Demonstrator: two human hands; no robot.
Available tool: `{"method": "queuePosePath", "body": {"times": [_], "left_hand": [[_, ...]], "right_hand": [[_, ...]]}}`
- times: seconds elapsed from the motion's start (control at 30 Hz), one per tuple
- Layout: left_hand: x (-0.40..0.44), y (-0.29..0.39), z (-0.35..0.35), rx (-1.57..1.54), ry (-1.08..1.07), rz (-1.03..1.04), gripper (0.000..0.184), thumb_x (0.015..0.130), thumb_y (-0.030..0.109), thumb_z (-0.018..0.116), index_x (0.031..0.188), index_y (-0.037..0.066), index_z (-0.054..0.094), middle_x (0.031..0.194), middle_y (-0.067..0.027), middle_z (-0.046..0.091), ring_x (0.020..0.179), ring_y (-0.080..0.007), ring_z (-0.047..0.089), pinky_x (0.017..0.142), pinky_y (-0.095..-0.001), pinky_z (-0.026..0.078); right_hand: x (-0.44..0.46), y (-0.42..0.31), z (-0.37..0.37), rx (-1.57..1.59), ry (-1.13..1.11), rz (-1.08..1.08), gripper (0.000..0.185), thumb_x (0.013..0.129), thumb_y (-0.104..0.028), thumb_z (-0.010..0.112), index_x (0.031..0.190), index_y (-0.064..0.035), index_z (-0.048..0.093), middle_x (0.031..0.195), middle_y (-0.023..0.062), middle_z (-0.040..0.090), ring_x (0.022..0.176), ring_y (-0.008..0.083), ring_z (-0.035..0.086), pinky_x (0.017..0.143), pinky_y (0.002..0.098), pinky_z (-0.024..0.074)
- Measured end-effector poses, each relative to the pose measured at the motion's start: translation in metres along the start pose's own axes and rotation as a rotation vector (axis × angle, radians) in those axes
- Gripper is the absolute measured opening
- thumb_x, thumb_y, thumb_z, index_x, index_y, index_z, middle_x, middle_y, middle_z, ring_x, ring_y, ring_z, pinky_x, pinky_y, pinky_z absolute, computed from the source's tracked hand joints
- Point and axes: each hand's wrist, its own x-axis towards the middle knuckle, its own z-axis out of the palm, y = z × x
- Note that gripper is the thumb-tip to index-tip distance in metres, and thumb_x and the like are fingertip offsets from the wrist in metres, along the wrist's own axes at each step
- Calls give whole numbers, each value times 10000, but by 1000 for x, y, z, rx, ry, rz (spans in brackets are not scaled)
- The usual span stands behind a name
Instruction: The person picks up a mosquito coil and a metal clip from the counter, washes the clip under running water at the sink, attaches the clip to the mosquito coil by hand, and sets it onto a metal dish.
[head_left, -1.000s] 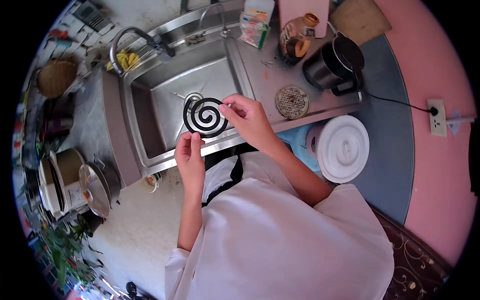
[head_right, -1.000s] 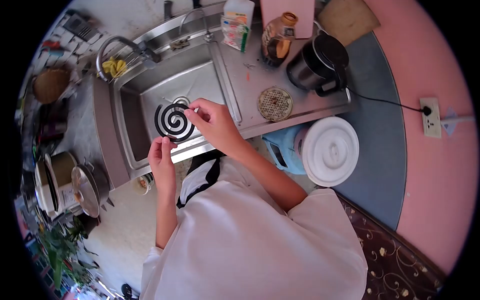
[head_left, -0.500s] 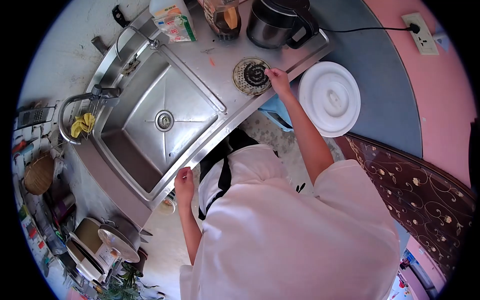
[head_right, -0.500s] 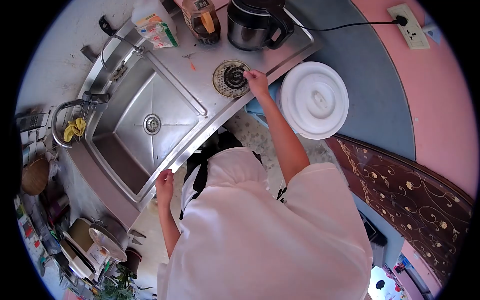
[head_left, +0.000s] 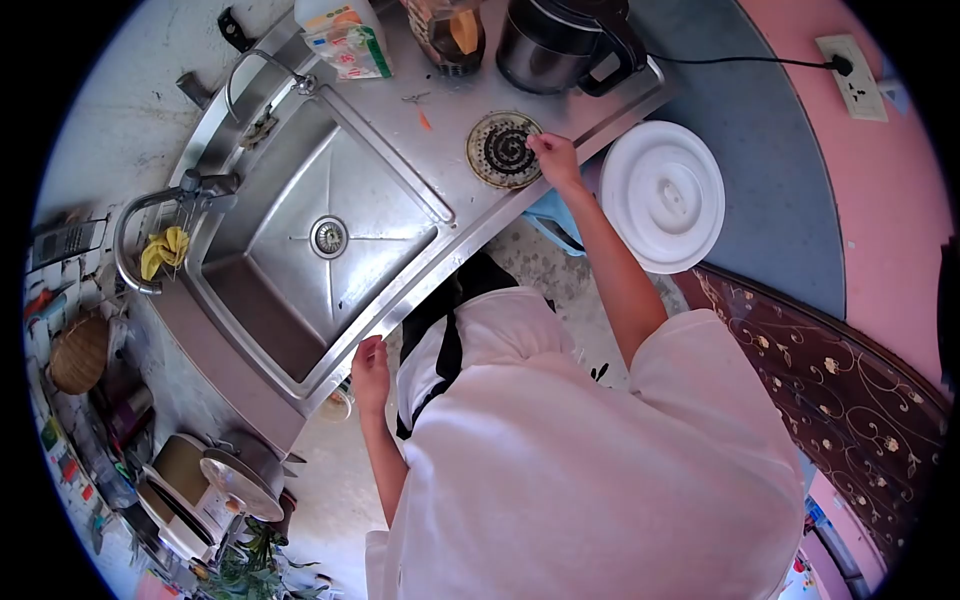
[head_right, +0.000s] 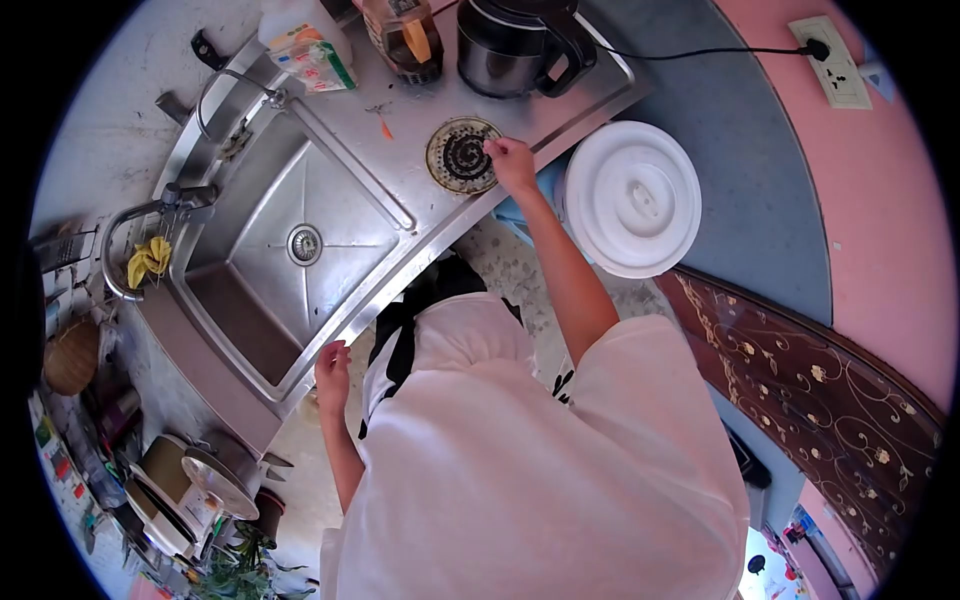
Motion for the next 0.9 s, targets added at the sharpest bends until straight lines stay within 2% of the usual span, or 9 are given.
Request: {"method": "queuePosePath", "body": {"times": [0.07, 0.1, 0.17, 0.27, 0.43, 0.5, 0.7, 0.8, 0.9], "left_hand": [[2, -4, 1, -25, -56, -8, 243, 863, 159, 513, 1012, -31, 547, 878, -102, 602, 762, -153, 560, 701, -270, 454], [3, -9, 1, -21, -59, -7, 243, 863, 159, 513, 1012, -31, 547, 878, -102, 602, 762, -153, 560, 701, -270, 454], [4, -16, 1, -55, -64, -6, 224, 863, 138, 505, 1004, -30, 550, 872, -100, 601, 764, -154, 560, 701, -270, 453], [0, -21, -1, -30, -67, -33, 209, 862, 110, 490, 1002, -33, 553, 871, -105, 602, 782, -157, 566, 701, -271, 457], [-3, -20, -9, -5, -69, -64, 204, 869, 109, 484, 992, -36, 558, 864, -110, 605, 788, -160, 572, 688, -274, 465], [-5, -27, -11, -30, -49, -7, 197, 857, 83, 469, 1000, -24, 551, 871, -119, 612, 764, -163, 589, 685, -267, 468], [-8, -57, -20, -68, -8, -21, 198, 855, 67, 460, 1004, -37, 539, 894, -123, 600, 786, -178, 589, 695, -280, 483], [-16, -84, -25, -77, 73, -80, 195, 852, 64, 462, 997, -40, 541, 898, -118, 589, 777, -175, 580, 695, -279, 486], [-32, -120, -34, -80, 171, -160, 200, 831, 77, 503, 991, -35, 547, 839, -99, 591, 721, -157, 567, 644, -263, 472]], "right_hand": [[-3, -5, -1, -86, 32, -47, 208, 803, -234, 588, 762, -37, 640, 683, 127, 621, 594, 229, 588, 575, 315, 443], [-6, -10, -2, -84, 36, -43, 208, 803, -234, 588, 762, -37, 640, 683, 127, 621, 594, 229, 588, 575, 315, 443], [-12, -19, -5, -291, 92, -86, 201, 795, -240, 581, 745, -50, 625, 690, 137, 617, 625, 289, 594, 587, 361, 458], [-17, -21, -4, -400, 149, -140, 187, 789, -241, 572, 764, -60, 611, 689, 124, 621, 643, 312, 592, 597, 399, 464], [-22, -29, -4, -431, 175, -93, 170, 789, -235, 571, 794, -66, 593, 662, 103, 613, 641, 306, 593, 595, 407, 465], [-28, -32, -6, -475, 204, -73, 165, 788, -234, 572, 797, -69, 587, 653, 97, 609, 635, 306, 592, 588, 410, 462], [-54, -41, -12, -400, 194, -63, 122, 779, -186, 578, 805, -68, 569, 632, 90, 589, 605, 284, 580, 556, 382, 457], [-75, -47, 3, -334, 132, -118, 108, 780, -159, 576, 828, -63, 564, 651, 82, 587, 595, 263, 576, 546, 366, 454], [-98, -57, 29, -249, -63, -327, 127, 762, -142, 587, 853, -67, 540, 715, 76, 572, 637, 243, 566, 558, 356, 447]]}}
